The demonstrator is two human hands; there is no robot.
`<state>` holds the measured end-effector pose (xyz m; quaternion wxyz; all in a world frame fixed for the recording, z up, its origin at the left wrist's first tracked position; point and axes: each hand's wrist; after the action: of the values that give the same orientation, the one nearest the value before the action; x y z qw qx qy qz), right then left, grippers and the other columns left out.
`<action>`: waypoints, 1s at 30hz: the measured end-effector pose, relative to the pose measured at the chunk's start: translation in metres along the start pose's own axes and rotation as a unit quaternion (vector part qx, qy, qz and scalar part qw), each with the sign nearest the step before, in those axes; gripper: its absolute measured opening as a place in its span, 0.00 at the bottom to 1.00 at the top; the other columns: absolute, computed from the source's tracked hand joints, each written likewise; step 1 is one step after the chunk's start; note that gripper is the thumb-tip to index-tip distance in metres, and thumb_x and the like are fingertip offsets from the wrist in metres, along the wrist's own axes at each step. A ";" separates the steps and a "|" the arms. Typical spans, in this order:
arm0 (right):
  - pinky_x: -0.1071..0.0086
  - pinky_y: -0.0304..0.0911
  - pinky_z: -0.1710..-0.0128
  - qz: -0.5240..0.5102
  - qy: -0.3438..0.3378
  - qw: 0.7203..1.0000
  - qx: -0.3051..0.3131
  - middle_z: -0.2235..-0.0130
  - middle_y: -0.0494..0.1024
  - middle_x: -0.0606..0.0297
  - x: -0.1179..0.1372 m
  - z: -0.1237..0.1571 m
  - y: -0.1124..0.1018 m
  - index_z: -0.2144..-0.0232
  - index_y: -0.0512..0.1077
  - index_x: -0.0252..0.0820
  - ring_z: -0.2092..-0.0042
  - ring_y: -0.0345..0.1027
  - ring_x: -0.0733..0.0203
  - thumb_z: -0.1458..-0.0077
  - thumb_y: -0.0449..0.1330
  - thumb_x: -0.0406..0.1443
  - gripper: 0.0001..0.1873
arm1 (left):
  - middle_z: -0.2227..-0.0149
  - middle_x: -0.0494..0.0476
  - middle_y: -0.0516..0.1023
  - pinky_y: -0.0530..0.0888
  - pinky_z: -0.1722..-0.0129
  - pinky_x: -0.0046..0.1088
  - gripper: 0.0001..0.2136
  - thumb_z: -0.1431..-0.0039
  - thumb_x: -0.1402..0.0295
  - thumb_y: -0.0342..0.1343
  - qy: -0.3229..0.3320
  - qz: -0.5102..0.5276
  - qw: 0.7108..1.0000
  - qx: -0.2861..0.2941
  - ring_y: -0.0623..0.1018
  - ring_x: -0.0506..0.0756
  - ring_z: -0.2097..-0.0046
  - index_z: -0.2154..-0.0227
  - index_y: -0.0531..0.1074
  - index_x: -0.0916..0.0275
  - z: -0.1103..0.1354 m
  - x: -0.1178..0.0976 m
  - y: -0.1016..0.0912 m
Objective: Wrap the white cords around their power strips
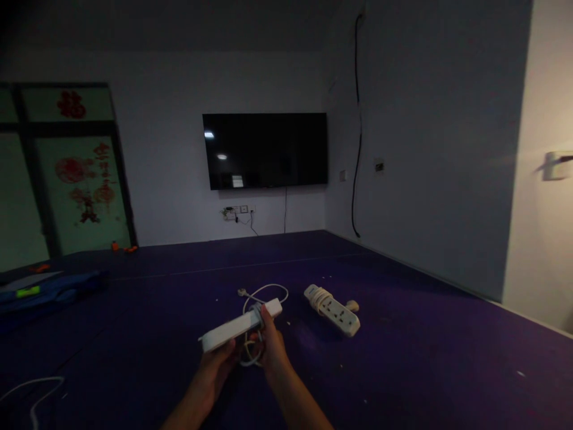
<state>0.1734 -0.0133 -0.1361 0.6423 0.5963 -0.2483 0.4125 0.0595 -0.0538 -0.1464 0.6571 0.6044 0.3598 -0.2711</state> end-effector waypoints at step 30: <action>0.74 0.59 0.79 0.074 0.021 0.997 0.019 0.79 0.75 0.60 -0.011 0.009 0.003 0.70 0.70 0.34 0.77 0.70 0.62 0.62 0.60 0.57 0.31 | 0.70 0.61 0.79 0.79 0.72 0.27 0.07 0.51 0.80 0.56 -0.066 0.198 0.972 -0.111 0.80 0.56 0.71 0.67 0.69 0.69 -0.011 -0.003 0.007</action>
<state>0.1670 -0.0252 -0.1416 0.6033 0.5797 -0.2702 0.4763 0.0614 -0.0426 -0.1403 0.7828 0.5679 0.2167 -0.1336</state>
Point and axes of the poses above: each hand's wrist, its own z-axis away from the middle knuckle, its own y-axis out of the palm, x = y × z
